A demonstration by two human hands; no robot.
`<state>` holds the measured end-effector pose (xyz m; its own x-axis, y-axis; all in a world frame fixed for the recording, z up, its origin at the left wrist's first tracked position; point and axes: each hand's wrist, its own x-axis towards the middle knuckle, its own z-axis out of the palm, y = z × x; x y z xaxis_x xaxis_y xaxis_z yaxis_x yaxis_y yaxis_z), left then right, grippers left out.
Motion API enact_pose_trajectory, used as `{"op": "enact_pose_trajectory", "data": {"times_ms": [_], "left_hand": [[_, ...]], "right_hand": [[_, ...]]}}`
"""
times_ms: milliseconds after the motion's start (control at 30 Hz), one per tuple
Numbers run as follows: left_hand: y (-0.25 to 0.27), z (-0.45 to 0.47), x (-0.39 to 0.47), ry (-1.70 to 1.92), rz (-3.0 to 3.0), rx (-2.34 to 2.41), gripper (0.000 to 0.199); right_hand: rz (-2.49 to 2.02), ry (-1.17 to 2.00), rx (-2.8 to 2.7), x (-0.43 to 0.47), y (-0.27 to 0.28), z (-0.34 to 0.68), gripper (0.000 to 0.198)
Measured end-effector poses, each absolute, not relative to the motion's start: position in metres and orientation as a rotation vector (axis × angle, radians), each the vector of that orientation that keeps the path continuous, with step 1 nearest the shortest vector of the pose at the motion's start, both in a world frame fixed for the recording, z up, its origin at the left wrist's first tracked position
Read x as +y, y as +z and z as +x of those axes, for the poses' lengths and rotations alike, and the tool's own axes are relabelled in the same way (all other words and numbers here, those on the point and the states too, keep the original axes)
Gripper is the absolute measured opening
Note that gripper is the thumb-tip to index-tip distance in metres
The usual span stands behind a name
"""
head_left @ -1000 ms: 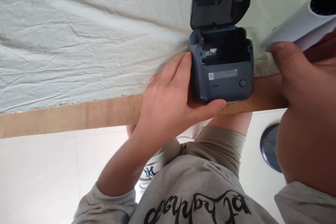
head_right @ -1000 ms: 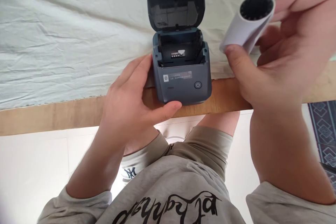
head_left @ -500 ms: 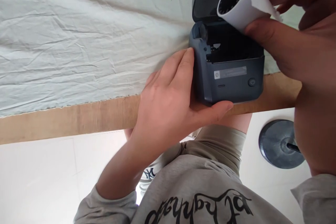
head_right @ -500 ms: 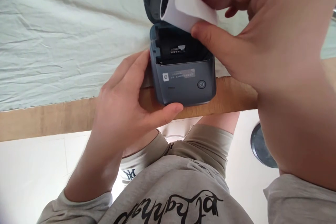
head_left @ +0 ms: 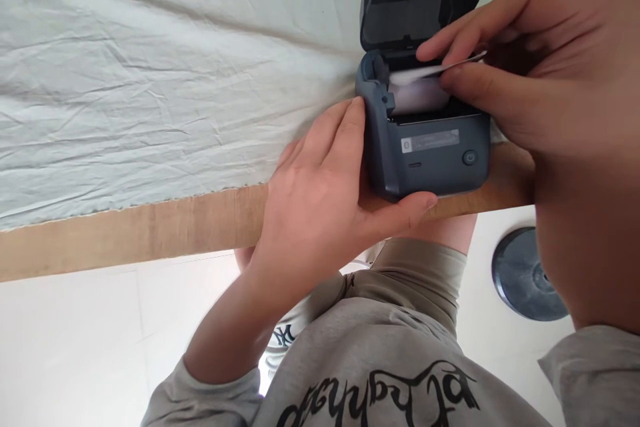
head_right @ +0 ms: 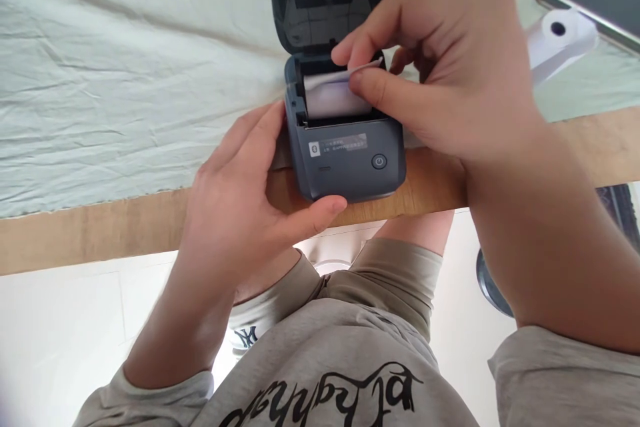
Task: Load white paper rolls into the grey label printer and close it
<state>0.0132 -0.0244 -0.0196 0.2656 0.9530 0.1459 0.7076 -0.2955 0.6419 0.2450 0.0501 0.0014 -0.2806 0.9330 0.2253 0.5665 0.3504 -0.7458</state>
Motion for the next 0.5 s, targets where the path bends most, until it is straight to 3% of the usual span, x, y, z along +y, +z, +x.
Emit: {"op": "enact_pose_trajectory", "data": {"times_ms": [267,400,500], "left_hand": [[-0.017,0.015,-0.027,0.735,2.061,1.452,0.092],[-0.018,0.011,-0.028,0.746,2.166,1.373,0.063],[-0.02,0.008,-0.028,0.715,2.217,1.342,0.052]], "right_hand": [[-0.949,0.856,-2.071,0.055,-0.007,0.256,0.027],[-0.921,0.989,-2.131,0.055,-0.006,0.259,0.045],[-0.912,0.995,-1.99,0.057,-0.013,0.258,0.056]]}}
